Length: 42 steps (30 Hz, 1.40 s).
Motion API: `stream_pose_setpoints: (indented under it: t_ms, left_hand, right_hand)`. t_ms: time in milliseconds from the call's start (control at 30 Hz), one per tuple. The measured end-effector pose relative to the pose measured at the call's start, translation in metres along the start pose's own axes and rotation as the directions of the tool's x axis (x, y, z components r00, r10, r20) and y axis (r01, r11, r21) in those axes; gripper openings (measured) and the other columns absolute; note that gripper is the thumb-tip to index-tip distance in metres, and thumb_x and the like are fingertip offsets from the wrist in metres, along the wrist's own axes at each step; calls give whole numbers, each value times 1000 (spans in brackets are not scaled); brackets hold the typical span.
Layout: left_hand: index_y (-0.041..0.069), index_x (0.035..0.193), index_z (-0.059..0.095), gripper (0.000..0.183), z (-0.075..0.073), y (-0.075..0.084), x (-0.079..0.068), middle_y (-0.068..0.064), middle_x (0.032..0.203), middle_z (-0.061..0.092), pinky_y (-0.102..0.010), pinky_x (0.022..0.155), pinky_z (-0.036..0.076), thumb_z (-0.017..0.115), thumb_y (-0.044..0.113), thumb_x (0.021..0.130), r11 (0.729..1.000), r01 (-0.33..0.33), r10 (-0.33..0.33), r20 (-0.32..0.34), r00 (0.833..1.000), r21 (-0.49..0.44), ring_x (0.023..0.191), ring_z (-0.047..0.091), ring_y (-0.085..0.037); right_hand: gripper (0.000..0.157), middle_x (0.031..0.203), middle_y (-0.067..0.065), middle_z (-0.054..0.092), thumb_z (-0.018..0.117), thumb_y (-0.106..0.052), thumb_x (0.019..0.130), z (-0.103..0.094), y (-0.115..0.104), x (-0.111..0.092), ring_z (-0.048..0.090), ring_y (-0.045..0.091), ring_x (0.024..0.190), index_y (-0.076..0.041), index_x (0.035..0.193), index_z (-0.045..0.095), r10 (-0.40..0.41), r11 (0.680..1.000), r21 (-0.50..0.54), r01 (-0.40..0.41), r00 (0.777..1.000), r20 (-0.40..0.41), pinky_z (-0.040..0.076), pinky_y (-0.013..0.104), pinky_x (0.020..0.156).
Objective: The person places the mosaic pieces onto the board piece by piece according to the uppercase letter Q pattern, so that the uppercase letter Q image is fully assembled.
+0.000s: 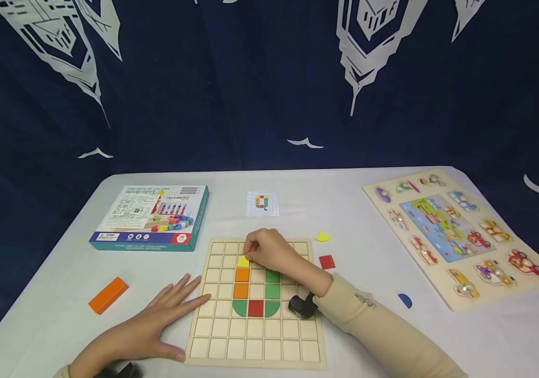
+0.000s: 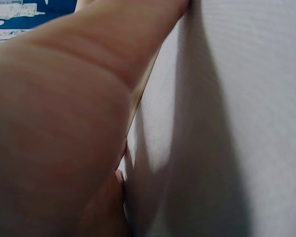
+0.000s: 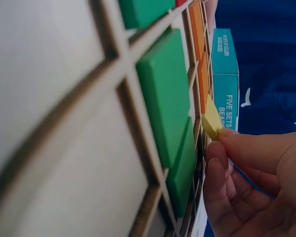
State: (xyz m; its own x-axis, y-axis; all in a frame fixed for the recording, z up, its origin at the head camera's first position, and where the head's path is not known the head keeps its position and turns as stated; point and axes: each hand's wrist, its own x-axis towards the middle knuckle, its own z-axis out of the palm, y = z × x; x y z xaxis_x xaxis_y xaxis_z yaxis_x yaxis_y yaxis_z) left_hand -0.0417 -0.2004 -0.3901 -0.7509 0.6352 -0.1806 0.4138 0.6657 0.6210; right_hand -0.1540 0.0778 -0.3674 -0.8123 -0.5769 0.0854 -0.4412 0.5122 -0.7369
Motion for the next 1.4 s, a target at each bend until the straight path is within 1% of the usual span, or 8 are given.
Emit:
stream_pose_setpoints:
  t_ms: [233,467,633,733,867,1000,1167,1400]
  left_hand:
    - [35,147,29,94,2,0,2,1,156,6,-60,104,0,72,59,66,1000,-20,20,-11,1000,-17,140,-6,-25]
    - [34,147,29,95,0,0,0,1,156,6,-61,104,1,70,61,66,999,-35,35,-22,999,-5,140,-5,-26]
    - [35,147,29,96,0,0,1,3,156,4,-57,105,-1,72,61,65,1000,-15,15,-7,1000,-12,140,-6,-23]
    - [35,147,29,96,0,0,0,4,156,4,-55,106,-1,73,60,64,1000,-2,2,0,1000,-18,140,-7,-21]
    - [35,147,29,97,1,0,0,4,156,4,-54,106,-2,73,59,64,1000,0,0,-1,1000,-23,139,-8,-20]
    - [36,147,29,97,-1,1,1,5,156,4,-54,106,-2,73,60,64,1000,4,-4,-10,1000,-11,139,-8,-20]
    - [37,147,29,95,1,2,1,5,156,4,-57,106,-1,72,59,65,1000,4,-4,-2,1000,-26,140,-7,-22]
    - [38,146,29,94,4,1,0,6,156,5,-58,105,-1,73,58,65,1000,10,-11,-11,1000,-24,140,-6,-22]
  right_hand:
    - [6,67,-7,57,68,-1,82,-8,2,-4,48,10,60,-6,79,68,-6,999,-41,5,1000,-18,43,24,58]
    - [7,80,-2,64,65,-4,86,-47,18,-21,55,17,75,-4,90,70,65,997,-39,-70,991,-117,46,33,69]
    - [10,88,7,66,64,-3,86,-81,49,-47,57,22,78,0,94,69,198,977,-32,-212,948,-251,47,33,65]
    - [13,88,10,66,63,-2,86,-91,65,-63,57,23,76,2,97,68,270,958,-16,-286,919,-286,47,32,61]
    - [20,88,9,64,66,-3,84,-93,80,-74,55,23,78,4,103,67,309,945,-19,-327,911,-274,46,32,67]
    - [27,90,10,60,71,-7,81,-89,86,-72,50,24,79,3,105,67,294,947,-47,-319,915,-277,42,34,68]
    - [23,89,10,57,72,-3,78,-82,88,-73,47,24,79,0,100,69,287,943,-85,-323,914,-288,40,35,66]
    - [22,85,8,57,72,2,76,-77,87,-71,45,21,71,-1,97,67,215,956,-125,-264,926,-311,38,33,61]
